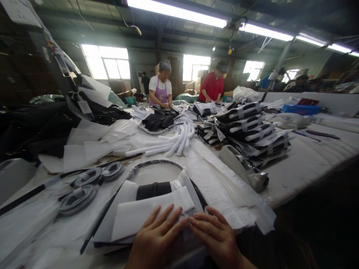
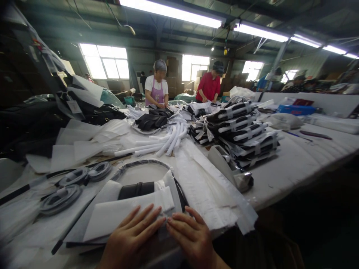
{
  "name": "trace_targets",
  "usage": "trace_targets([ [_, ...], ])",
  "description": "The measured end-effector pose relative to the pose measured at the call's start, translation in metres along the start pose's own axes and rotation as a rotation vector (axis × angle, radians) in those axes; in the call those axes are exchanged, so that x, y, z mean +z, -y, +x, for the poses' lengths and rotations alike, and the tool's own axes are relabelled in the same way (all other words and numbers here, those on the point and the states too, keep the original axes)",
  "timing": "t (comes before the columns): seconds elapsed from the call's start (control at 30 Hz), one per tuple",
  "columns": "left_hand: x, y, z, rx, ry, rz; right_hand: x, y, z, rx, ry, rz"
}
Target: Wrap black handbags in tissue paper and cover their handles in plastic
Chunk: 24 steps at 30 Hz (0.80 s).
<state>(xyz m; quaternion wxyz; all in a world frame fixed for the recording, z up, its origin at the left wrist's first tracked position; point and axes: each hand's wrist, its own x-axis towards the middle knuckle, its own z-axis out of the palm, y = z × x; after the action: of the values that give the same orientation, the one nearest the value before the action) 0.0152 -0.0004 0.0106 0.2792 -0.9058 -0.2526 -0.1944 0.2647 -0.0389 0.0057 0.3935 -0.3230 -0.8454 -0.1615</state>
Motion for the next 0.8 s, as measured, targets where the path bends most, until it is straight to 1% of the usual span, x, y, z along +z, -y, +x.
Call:
trace_targets([
  [0.07,-0.003,0.001,0.000,0.036,-0.005,-0.025,0.005,0.001,-0.006,0.018,-0.016,-0.024],
  [0.13,-0.006,0.003,0.000,0.053,0.000,-0.042,0.003,0.002,-0.011,0.017,-0.003,-0.023],
  [0.23,-0.011,0.004,0.001,0.054,0.002,-0.067,-0.008,0.001,-0.020,-0.035,0.089,-0.028],
  [0.3,-0.011,0.004,0.002,0.052,0.004,-0.088,-0.016,0.002,-0.032,-0.080,0.164,-0.071],
  [0.37,-0.011,0.003,0.002,0.053,0.020,-0.090,-0.019,0.006,-0.047,-0.115,0.219,-0.126],
  [0.43,-0.010,0.003,0.002,0.058,0.040,-0.074,-0.016,0.010,-0.060,-0.123,0.244,-0.163],
  [0.5,-0.010,0.002,0.003,0.063,0.046,-0.056,-0.008,0.015,-0.066,-0.096,0.227,-0.160],
  [0.57,-0.012,0.002,0.004,0.059,0.038,-0.051,0.000,0.018,-0.063,-0.054,0.170,-0.102],
  [0.67,-0.017,0.001,0.006,0.031,0.037,-0.076,0.004,0.020,-0.047,-0.005,0.060,0.040],
  [0.73,-0.020,0.000,0.007,0.001,0.052,-0.096,-0.001,0.020,-0.035,0.021,0.025,0.131],
  [0.8,-0.021,-0.001,0.008,-0.024,0.057,-0.108,-0.013,0.021,-0.024,0.005,0.049,0.176],
])
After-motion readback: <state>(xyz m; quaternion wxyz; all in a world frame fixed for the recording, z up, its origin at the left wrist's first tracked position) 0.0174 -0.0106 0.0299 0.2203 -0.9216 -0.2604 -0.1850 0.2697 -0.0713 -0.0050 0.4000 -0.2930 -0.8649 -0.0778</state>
